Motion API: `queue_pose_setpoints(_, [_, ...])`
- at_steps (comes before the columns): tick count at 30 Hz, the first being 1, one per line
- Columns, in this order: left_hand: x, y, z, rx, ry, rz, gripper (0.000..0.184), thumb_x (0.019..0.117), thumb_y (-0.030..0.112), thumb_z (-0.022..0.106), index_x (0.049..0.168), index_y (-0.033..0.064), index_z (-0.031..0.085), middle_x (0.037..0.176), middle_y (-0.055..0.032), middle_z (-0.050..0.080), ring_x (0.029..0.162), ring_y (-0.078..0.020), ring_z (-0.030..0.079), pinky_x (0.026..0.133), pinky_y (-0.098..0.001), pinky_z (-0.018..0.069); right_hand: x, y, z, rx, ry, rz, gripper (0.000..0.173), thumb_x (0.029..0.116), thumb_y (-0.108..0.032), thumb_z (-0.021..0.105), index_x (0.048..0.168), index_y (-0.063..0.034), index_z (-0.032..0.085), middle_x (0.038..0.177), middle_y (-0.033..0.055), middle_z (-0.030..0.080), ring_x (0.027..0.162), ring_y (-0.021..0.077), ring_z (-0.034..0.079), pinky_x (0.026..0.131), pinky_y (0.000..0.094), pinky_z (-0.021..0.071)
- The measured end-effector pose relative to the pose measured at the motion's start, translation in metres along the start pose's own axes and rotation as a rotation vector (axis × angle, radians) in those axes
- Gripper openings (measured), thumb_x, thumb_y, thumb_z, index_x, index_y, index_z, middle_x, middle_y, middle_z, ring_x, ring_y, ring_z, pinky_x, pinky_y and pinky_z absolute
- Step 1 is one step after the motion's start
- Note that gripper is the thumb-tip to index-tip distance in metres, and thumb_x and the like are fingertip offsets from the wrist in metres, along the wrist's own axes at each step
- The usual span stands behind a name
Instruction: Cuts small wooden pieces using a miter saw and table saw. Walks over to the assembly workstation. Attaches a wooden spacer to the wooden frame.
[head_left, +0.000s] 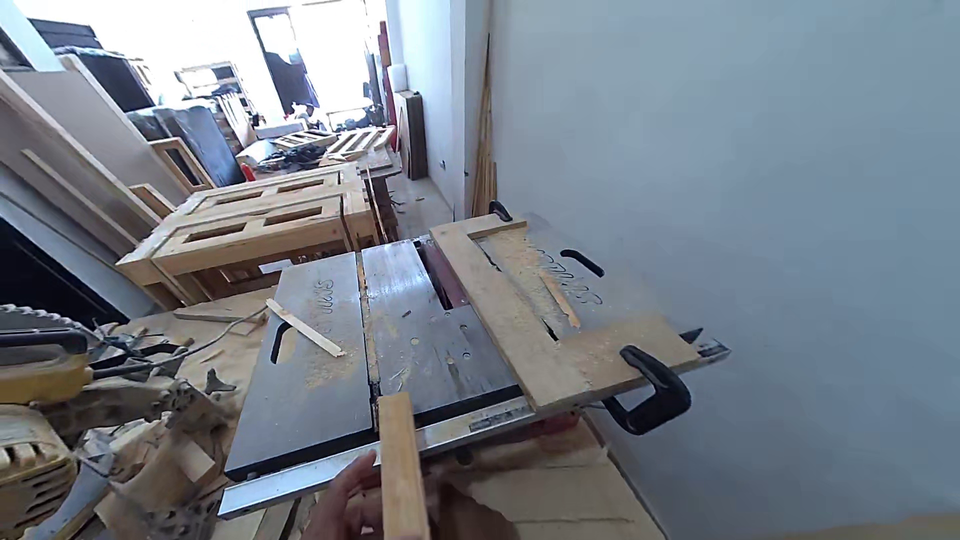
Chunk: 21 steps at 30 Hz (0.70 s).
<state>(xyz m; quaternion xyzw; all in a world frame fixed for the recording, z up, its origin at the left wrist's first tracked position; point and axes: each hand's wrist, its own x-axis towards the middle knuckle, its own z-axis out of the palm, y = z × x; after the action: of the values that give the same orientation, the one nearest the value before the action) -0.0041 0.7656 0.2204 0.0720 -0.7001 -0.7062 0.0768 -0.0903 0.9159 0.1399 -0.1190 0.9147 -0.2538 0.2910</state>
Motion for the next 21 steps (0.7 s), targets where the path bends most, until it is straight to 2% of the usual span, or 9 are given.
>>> queue_pose_setpoints(2, [0.011,0.012,0.021,0.021,0.024,-0.042,0.080,0.0819,-0.005,0.079,0.152,0.0044,0.040,0.100,-0.0152,0.075,0.084,-0.0274,0.076,0.077,-0.0416,0.0652,-0.045,0.024,-0.007,0.097,0.435,-0.286,0.041,0.1014,-0.040,0.059,0.108,-0.0038,0.075,0.092,0.0149,0.076,0.085,0.0310,0.075,0.074,0.0527,0.0609])
queue_pose_setpoints(3, [0.019,0.016,0.032,0.050,0.041,-0.072,0.079,0.0815,-0.002,0.081,0.151,0.0079,0.044,0.100,-0.0145,0.075,0.083,-0.0279,0.075,0.074,-0.0415,0.0657,-0.058,0.033,-0.018,0.167,0.654,-0.494,0.029,0.1000,-0.030,0.064,0.104,-0.0031,0.075,0.091,0.0127,0.075,0.083,0.0258,0.074,0.074,0.0456,0.0621])
queue_pose_setpoints(5, [0.041,0.022,0.052,0.124,0.067,-0.129,0.077,0.0811,0.009,0.085,0.149,0.0135,0.049,0.104,-0.0104,0.074,0.082,-0.0262,0.075,0.068,-0.0402,0.0662,-0.064,0.038,-0.056,0.116,0.824,-0.757,0.035,0.0996,-0.033,0.068,0.123,-0.0065,0.069,0.118,0.0133,0.072,0.112,0.0245,0.068,0.096,0.0415,0.0577])
queue_pose_setpoints(7, [0.067,0.025,0.065,0.230,0.051,-0.143,0.072,0.0843,0.024,0.084,0.147,0.0134,0.050,0.108,-0.0042,0.073,0.084,-0.0203,0.075,0.064,-0.0379,0.0664,-0.044,0.034,-0.088,-0.100,0.842,-0.832,0.046,0.0956,-0.037,0.070,0.132,-0.0087,0.066,0.135,0.0127,0.066,0.130,0.0297,0.060,0.109,0.0472,0.0500])
queue_pose_setpoints(10, [0.091,0.027,0.062,0.470,-0.083,-0.171,0.060,0.0943,0.036,0.073,0.145,0.0104,0.054,0.104,-0.0025,0.075,0.081,-0.0159,0.076,0.067,-0.0369,0.0675,-0.009,0.035,-0.110,-0.325,0.836,-0.843,0.035,0.0971,-0.037,0.067,0.122,-0.0128,0.071,0.128,0.0065,0.071,0.128,0.0302,0.063,0.112,0.0565,0.0455])
queue_pose_setpoints(12, [0.094,0.030,0.049,0.820,-0.152,-0.057,0.056,0.0933,0.053,0.068,0.136,0.0159,0.067,0.104,0.0002,0.075,0.087,-0.0138,0.073,0.079,-0.0388,0.0628,0.003,0.038,-0.116,-0.411,0.819,-0.828,0.029,0.0976,-0.034,0.066,0.118,-0.0148,0.073,0.124,0.0040,0.073,0.127,0.0305,0.064,0.113,0.0638,0.0416])
queue_pose_setpoints(14, [0.097,0.029,0.038,1.040,-0.193,0.133,0.065,0.0842,0.068,0.070,0.131,0.0226,0.071,0.116,-0.0034,0.071,0.104,-0.0218,0.068,0.091,-0.0489,0.0571,0.009,0.040,-0.120,-0.442,0.809,-0.817,0.028,0.0989,-0.033,0.065,0.119,-0.0154,0.073,0.121,0.0033,0.074,0.126,0.0321,0.064,0.112,0.0690,0.0396])
queue_pose_setpoints(17, [0.118,0.019,0.033,1.098,-0.313,0.331,0.074,0.0849,0.064,0.072,0.142,0.0182,0.062,0.149,-0.0095,0.055,0.137,-0.0290,0.052,0.113,-0.0535,0.0425,0.014,0.037,-0.125,-0.464,0.795,-0.797,0.029,0.1004,-0.033,0.063,0.120,-0.0154,0.073,0.121,0.0031,0.074,0.127,0.0327,0.064,0.111,0.0708,0.0390])
queue_pose_setpoints(21, [0.144,0.014,0.037,1.048,-0.342,0.397,0.062,0.0912,0.052,0.072,0.136,0.0096,0.065,0.147,-0.0133,0.057,0.134,-0.0238,0.057,0.111,-0.0420,0.0485,0.021,0.034,-0.130,-0.479,0.788,-0.754,0.033,0.0974,-0.033,0.066,0.124,-0.0138,0.072,0.124,0.0046,0.073,0.126,0.0326,0.065,0.110,0.0707,0.0392])
